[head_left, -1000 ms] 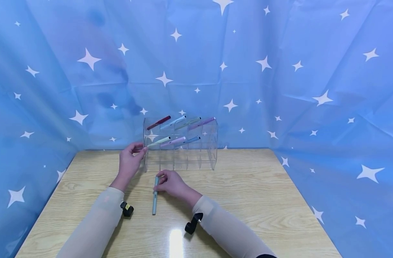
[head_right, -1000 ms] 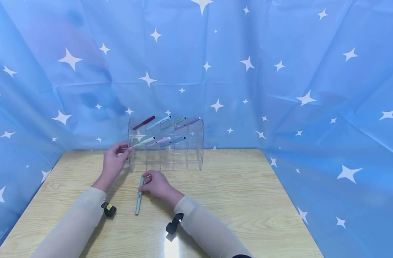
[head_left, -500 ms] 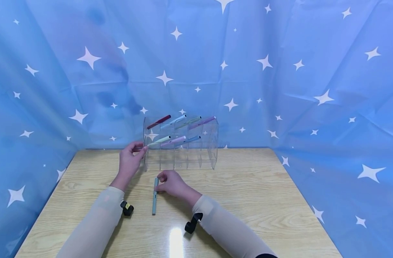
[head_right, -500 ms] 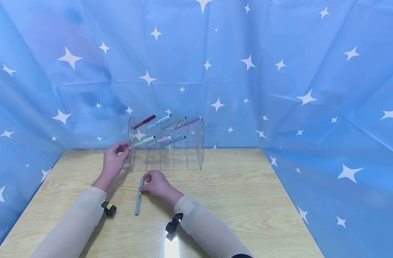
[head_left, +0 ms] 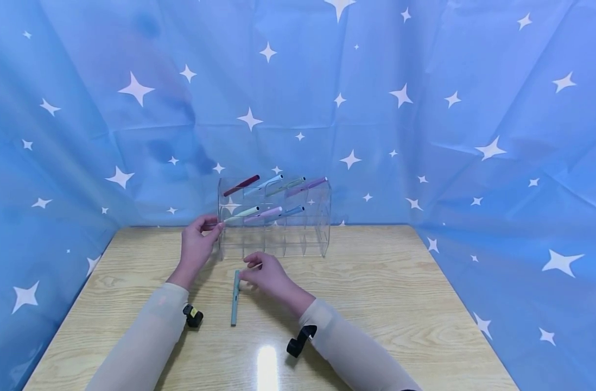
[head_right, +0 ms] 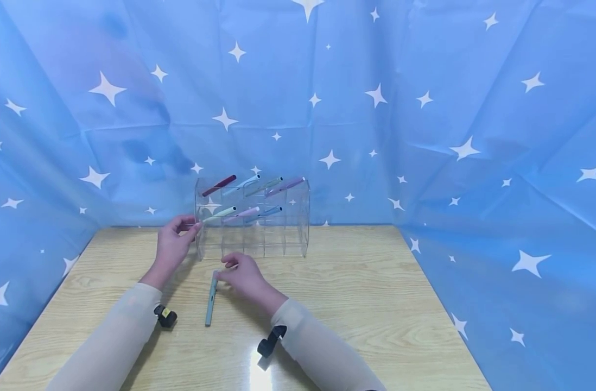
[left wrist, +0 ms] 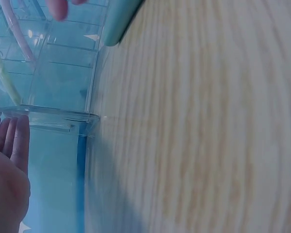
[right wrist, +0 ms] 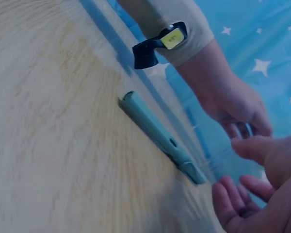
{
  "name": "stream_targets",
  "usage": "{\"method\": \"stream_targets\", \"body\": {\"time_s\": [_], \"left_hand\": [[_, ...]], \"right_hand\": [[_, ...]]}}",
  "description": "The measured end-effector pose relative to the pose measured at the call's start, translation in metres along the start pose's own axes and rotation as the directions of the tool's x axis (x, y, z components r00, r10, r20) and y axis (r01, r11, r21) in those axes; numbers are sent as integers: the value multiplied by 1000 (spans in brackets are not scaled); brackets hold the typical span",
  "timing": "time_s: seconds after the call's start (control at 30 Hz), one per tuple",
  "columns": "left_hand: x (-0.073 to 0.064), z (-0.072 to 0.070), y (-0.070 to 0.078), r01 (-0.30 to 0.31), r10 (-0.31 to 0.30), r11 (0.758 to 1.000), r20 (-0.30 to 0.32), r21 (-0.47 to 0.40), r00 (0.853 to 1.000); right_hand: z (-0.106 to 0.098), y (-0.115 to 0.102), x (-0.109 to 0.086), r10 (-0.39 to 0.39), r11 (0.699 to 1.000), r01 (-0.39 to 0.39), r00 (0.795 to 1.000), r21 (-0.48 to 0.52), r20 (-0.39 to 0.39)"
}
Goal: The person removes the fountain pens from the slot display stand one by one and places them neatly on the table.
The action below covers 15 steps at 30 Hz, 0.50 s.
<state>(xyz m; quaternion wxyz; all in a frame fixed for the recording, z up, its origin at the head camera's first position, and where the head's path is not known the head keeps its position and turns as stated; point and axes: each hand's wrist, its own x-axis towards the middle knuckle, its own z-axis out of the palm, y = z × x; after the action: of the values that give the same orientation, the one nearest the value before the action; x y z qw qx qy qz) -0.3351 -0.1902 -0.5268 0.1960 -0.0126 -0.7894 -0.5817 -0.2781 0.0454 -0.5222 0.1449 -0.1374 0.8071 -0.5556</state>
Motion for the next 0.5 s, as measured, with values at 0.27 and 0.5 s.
{"method": "stream_targets", "body": {"time_s": [0.27,0.5], "left_hand": [[-1,-1,0,12,-12,1000,14,-1,1000],[-1,-1,2,23,-23,1000,20,-2,1000]], "right_hand": [[-21,-4,-2,-74,997,74,991,-6,-110],[-43,-7,-10,-121,992,122,967,-11,-224]]}}
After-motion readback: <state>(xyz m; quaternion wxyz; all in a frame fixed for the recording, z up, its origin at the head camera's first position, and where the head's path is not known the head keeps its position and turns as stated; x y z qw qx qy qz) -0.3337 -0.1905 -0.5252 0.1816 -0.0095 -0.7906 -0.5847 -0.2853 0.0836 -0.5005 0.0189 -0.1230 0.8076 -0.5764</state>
